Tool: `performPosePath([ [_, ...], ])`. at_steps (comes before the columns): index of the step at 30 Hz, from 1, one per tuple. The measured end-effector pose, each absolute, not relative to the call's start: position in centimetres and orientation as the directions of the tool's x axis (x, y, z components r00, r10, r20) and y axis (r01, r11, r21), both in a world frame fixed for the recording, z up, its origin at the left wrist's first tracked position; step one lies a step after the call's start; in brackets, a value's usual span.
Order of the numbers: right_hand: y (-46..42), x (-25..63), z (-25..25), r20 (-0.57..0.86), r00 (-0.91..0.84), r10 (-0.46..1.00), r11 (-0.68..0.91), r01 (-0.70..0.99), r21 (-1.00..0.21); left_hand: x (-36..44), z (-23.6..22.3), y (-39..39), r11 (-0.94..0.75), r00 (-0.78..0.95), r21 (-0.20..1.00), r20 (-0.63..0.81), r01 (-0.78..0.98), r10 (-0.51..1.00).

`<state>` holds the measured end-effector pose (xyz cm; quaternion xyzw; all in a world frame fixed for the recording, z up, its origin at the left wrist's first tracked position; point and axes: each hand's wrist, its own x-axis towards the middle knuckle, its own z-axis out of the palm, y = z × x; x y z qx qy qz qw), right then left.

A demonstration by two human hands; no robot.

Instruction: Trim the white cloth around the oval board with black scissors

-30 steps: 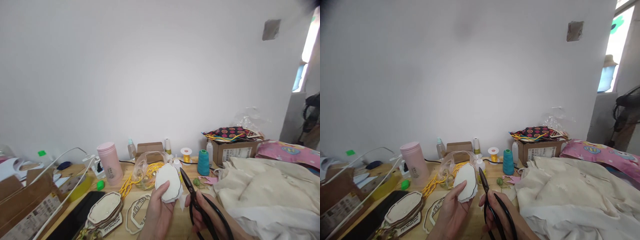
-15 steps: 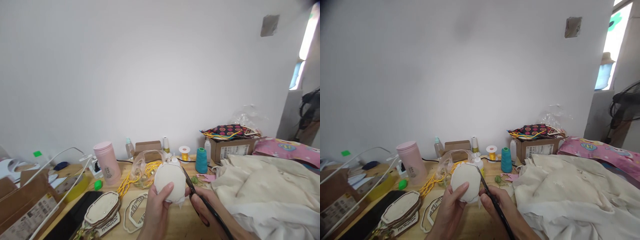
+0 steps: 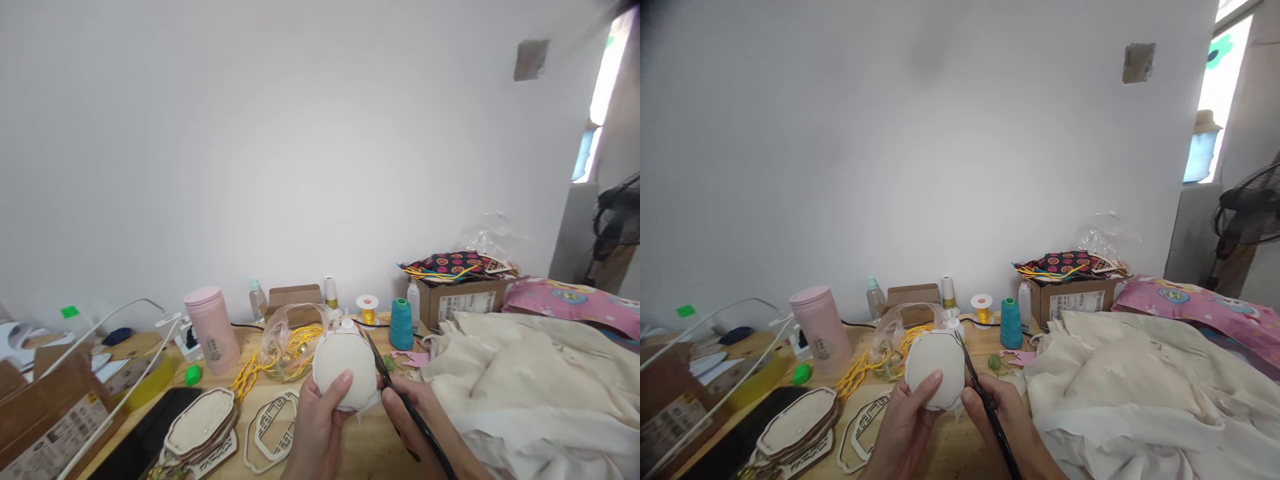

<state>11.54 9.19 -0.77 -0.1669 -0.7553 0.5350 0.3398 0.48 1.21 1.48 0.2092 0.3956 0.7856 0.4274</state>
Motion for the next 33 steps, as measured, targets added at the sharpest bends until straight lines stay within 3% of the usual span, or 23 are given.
performPosePath([
  [11, 9.7, 11.9, -1.2, 0.381, -0.679, 0.628, 0.487, -0.039, -0.872, 0.3, 1.4, 1.2, -0.321, -0.55, 0.808, -0.005, -0.494, 0.835],
  [33, 8.8, 12.3, 1.2, 0.271, -0.764, 0.585, 0.401, -0.017, -0.916, -0.2, 1.7, 1.0, -0.394, -0.642, 0.77, -0.026, -0.502, 0.766],
])
